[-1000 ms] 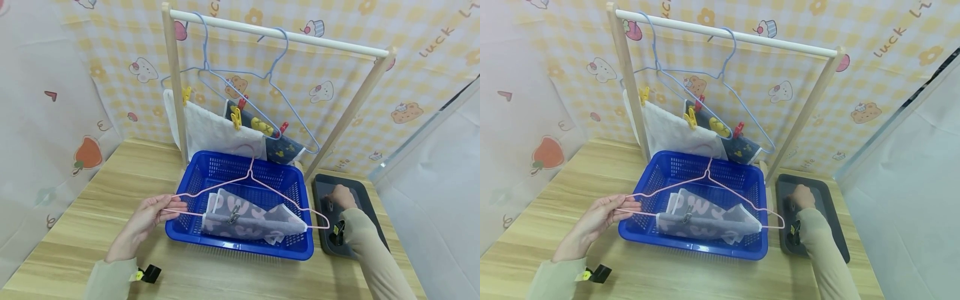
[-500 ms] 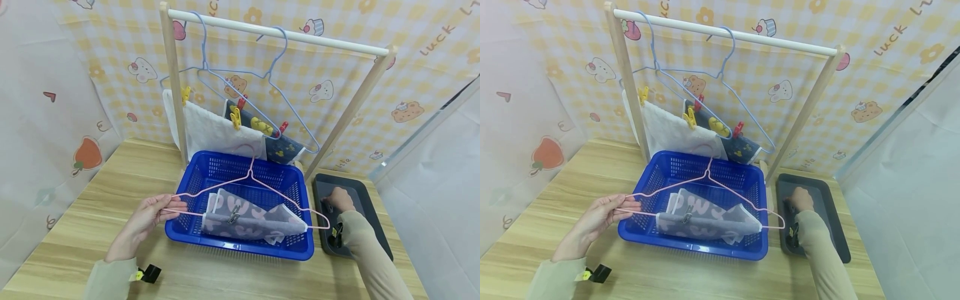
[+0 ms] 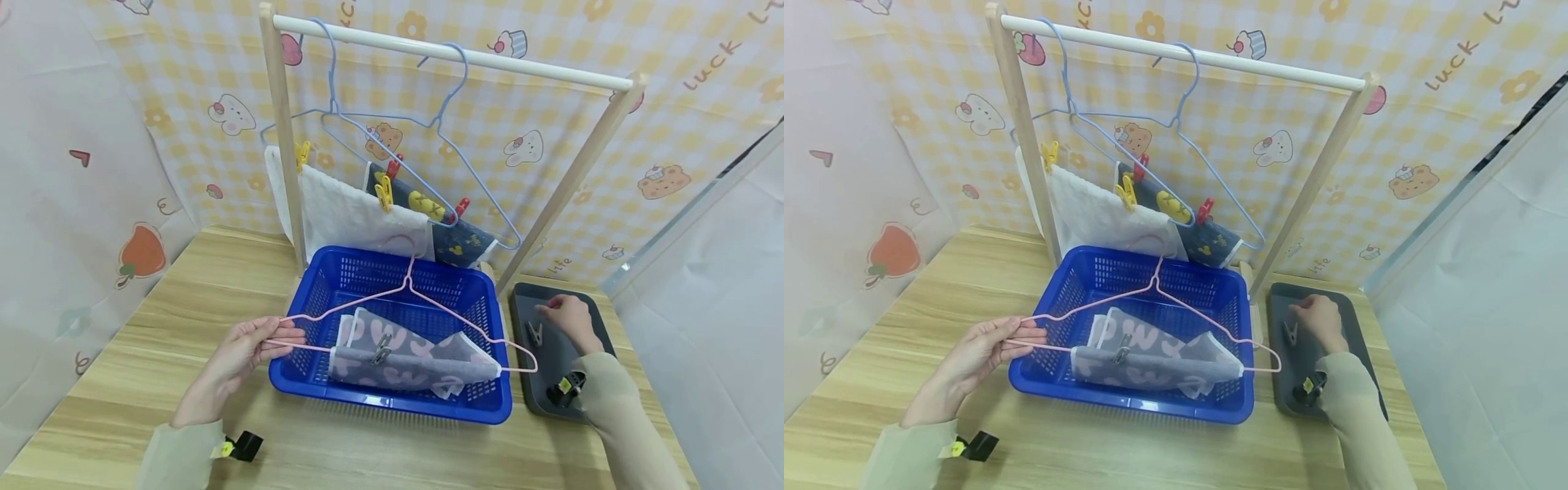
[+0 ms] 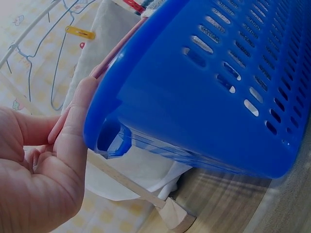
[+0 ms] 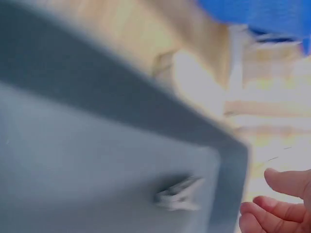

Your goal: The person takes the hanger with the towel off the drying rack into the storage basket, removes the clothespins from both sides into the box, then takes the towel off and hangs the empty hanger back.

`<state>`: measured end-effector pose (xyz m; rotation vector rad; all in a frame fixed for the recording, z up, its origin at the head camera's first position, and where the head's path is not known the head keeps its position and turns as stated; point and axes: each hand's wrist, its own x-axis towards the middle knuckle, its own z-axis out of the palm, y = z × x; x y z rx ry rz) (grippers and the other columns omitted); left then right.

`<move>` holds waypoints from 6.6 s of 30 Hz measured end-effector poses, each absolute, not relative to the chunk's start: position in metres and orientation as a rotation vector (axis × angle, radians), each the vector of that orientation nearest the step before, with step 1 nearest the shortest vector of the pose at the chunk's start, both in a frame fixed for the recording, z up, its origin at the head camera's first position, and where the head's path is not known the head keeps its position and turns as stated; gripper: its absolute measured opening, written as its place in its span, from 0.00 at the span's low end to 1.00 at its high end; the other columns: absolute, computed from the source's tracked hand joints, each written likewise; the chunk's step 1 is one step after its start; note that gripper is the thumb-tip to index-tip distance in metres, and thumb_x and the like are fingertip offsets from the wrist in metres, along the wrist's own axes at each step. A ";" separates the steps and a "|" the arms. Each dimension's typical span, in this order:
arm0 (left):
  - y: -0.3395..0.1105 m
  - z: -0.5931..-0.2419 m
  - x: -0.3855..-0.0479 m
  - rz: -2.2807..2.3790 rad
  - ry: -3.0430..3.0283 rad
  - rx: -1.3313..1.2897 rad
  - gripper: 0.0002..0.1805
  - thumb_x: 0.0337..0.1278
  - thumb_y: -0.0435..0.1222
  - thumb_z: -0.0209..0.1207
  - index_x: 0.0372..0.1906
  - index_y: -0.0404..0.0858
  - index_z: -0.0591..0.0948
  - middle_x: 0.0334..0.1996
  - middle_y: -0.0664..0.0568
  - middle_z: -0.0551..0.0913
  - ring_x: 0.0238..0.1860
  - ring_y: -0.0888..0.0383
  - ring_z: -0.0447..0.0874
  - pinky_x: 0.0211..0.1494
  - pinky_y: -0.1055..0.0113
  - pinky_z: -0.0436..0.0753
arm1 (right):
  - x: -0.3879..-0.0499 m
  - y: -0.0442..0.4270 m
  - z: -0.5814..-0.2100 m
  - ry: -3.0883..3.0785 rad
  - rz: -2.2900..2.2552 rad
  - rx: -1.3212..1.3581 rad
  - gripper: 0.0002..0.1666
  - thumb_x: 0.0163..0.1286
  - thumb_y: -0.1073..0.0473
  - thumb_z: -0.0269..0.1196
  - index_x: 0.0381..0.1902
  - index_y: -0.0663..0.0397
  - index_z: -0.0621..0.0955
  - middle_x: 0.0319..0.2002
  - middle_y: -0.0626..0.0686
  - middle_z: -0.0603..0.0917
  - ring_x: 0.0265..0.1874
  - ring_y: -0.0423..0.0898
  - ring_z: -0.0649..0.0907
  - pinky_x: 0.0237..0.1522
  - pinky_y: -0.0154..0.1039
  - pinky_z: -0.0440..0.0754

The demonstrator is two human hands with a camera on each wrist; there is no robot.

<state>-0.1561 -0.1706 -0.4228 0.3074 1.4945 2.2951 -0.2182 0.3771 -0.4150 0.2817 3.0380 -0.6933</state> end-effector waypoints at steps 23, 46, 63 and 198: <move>-0.171 -0.425 -0.156 2.280 1.519 0.298 0.13 0.72 0.35 0.44 0.42 0.40 0.80 0.39 0.49 0.86 0.42 0.58 0.85 0.45 0.70 0.82 | -0.170 0.272 -0.337 3.157 -1.141 -0.351 0.08 0.63 0.61 0.65 0.33 0.63 0.84 0.25 0.55 0.85 0.20 0.42 0.82 0.22 0.27 0.78; -0.171 -0.425 -0.155 2.296 1.493 0.323 0.14 0.73 0.35 0.43 0.43 0.39 0.80 0.39 0.49 0.86 0.42 0.58 0.85 0.45 0.69 0.81 | -0.156 0.163 -0.344 2.709 -1.088 -1.032 0.16 0.55 0.59 0.71 0.40 0.63 0.82 0.29 0.50 0.83 0.27 0.38 0.80 0.29 0.37 0.83; -0.171 -0.428 -0.156 2.318 1.454 0.329 0.14 0.72 0.34 0.43 0.44 0.36 0.80 0.39 0.47 0.86 0.42 0.57 0.85 0.44 0.70 0.82 | -0.154 0.137 -0.354 2.660 -1.045 -1.000 0.13 0.58 0.62 0.69 0.39 0.63 0.83 0.28 0.48 0.83 0.26 0.35 0.79 0.29 0.29 0.80; -0.171 -0.421 -0.156 2.548 1.325 0.190 0.18 0.73 0.33 0.41 0.41 0.37 0.84 0.38 0.45 0.86 0.41 0.57 0.85 0.45 0.71 0.82 | -0.140 0.311 -0.388 3.006 -1.171 0.100 0.14 0.66 0.59 0.62 0.41 0.68 0.82 0.30 0.57 0.85 0.25 0.44 0.83 0.27 0.31 0.82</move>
